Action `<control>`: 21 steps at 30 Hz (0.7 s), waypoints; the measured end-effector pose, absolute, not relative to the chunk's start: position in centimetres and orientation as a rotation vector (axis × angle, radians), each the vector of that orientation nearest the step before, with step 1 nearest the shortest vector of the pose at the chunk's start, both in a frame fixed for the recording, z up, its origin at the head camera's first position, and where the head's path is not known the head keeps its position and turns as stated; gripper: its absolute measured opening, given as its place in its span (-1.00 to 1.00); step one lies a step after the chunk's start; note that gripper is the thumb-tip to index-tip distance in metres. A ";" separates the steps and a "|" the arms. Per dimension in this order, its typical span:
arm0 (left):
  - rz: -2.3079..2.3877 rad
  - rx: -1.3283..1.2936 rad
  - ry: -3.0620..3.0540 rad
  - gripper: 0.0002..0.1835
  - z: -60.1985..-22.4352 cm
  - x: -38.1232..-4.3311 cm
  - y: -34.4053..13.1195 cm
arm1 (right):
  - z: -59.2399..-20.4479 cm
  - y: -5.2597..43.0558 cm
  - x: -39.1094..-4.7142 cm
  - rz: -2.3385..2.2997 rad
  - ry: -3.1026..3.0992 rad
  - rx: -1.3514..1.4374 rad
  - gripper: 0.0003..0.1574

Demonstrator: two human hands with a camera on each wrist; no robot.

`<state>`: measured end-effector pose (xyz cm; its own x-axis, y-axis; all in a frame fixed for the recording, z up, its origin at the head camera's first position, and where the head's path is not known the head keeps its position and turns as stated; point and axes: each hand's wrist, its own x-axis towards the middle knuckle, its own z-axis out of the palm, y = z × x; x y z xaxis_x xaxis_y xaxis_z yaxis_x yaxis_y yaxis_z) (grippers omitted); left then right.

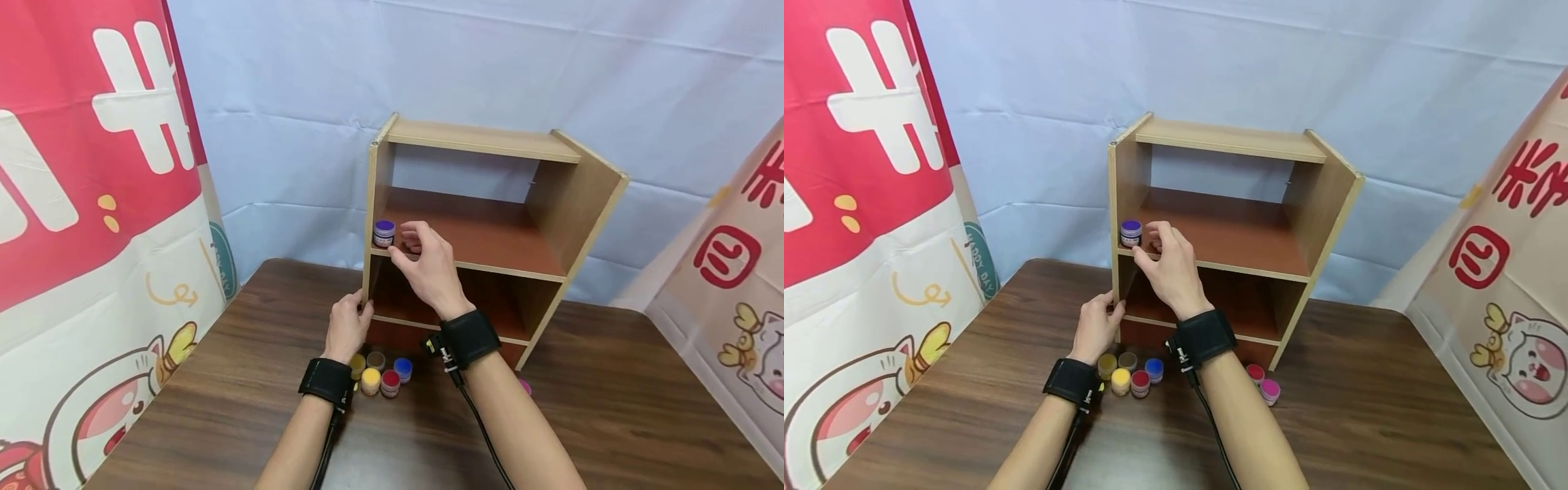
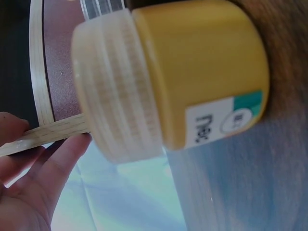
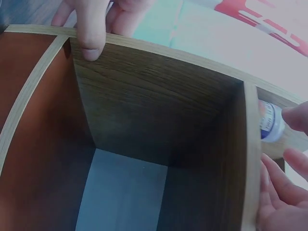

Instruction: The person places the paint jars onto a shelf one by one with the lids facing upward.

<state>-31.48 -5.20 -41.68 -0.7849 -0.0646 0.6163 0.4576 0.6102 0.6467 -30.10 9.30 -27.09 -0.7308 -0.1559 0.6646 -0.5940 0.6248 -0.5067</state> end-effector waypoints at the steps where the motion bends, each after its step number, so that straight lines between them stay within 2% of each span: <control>1: -1.129 -0.311 -2.233 -0.68 -41.6 -31.5 -5.2 | -27.1 9.5 -29.9 0.991 -2.270 0.582 -0.50; 10: -1.146 -0.304 -2.262 -0.76 -41.3 -31.5 -5.3 | -27.6 12.1 -27.0 0.943 -2.280 0.558 -0.55; 21: -1.150 -0.310 -2.283 -0.75 -41.2 -31.3 -5.3 | -31.7 18.1 -23.0 0.853 -2.384 0.420 -0.69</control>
